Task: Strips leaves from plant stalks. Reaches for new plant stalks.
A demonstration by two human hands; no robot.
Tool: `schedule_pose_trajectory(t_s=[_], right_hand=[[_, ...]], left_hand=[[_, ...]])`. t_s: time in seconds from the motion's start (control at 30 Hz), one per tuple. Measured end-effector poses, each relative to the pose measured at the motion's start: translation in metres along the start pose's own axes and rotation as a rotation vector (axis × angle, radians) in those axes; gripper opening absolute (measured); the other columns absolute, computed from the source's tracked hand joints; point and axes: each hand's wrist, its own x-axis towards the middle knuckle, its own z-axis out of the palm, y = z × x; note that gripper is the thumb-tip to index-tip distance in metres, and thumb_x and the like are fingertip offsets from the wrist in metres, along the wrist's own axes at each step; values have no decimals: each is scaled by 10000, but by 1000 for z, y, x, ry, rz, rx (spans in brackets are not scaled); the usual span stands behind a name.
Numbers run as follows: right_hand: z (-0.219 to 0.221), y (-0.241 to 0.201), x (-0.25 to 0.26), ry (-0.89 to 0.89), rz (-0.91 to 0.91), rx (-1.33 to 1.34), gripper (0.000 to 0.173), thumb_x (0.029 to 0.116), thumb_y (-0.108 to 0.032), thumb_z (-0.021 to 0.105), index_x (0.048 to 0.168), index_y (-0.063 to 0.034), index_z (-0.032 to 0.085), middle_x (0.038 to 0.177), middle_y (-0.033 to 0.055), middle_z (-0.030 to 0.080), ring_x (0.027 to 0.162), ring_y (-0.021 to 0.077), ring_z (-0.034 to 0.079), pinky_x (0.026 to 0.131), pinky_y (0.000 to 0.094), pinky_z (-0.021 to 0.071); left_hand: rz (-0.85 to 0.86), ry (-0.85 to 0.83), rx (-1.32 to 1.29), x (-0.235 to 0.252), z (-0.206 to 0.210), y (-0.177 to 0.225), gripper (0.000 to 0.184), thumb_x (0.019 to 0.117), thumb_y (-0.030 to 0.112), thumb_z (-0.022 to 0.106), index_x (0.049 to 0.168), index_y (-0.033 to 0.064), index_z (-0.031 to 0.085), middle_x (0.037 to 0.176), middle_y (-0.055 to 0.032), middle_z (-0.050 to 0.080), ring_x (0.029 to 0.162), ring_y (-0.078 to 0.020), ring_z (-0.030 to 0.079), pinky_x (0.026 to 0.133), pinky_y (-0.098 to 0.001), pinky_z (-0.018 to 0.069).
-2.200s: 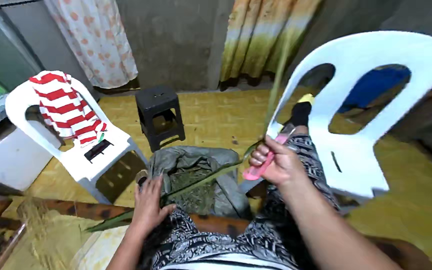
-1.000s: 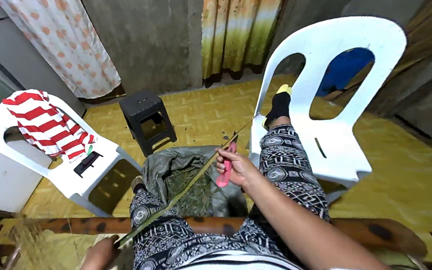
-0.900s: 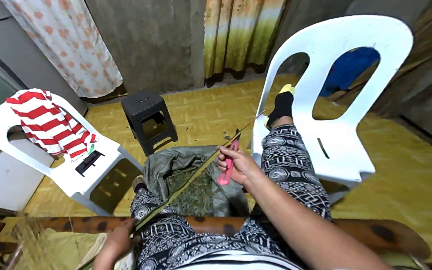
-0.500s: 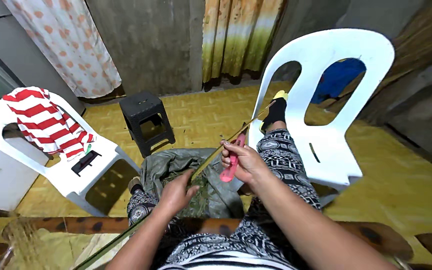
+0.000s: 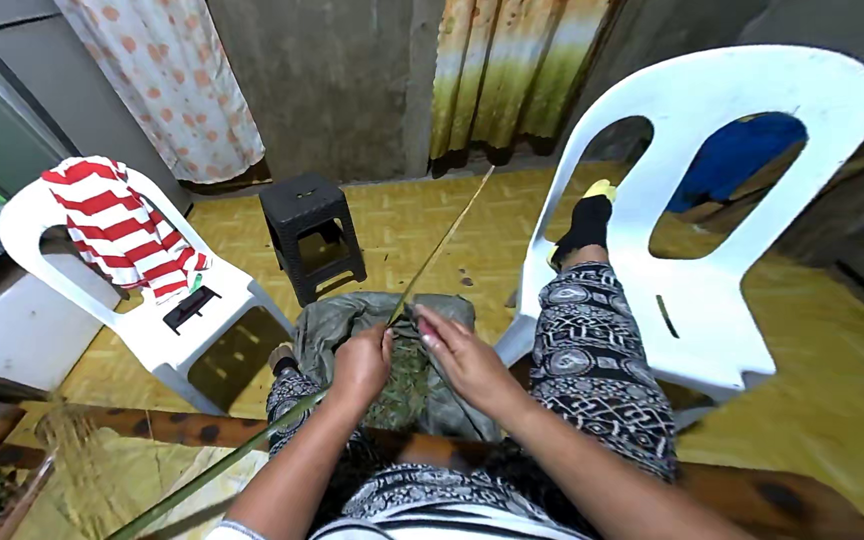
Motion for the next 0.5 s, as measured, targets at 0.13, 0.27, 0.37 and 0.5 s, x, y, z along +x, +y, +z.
schedule_pose_trajectory(t_s=[0.13,0.27,0.37,0.5], right_hand=[[11,-9,-1,-113,-5,-46,464,1120,-229,387,1557,-87,446,1372,219,616,1199,369,648,1027,538,507],[13,-10,2,-164,7,-37,463,1127,-233,364,1555,-78,447,1413,209,598,1240,358,631,1062,526,488],[14,-11,3,-176,27,-54,463,1129,-233,352,1554,-74,446,1410,206,598,1225,351,638,1055,521,493],[16,-13,5,-163,44,-92,463,1132,-247,345,1557,-95,448,1381,214,610,1198,363,648,1029,527,504]], left_hand=[[-37,-4,48,2,-7,7,414,1118,222,369,1321,-16,640,1207,-221,701,1145,-361,677,1011,-541,502],[-55,-20,75,2,-10,10,388,1096,176,382,1317,-13,639,1210,-219,700,1154,-362,673,1000,-546,504],[-66,-35,81,2,-10,11,396,1100,183,378,1339,-6,630,1236,-213,694,1168,-352,669,1014,-537,500],[-67,-28,87,4,-8,10,391,1099,187,377,1312,-6,642,1204,-211,703,1144,-346,678,991,-539,509]])
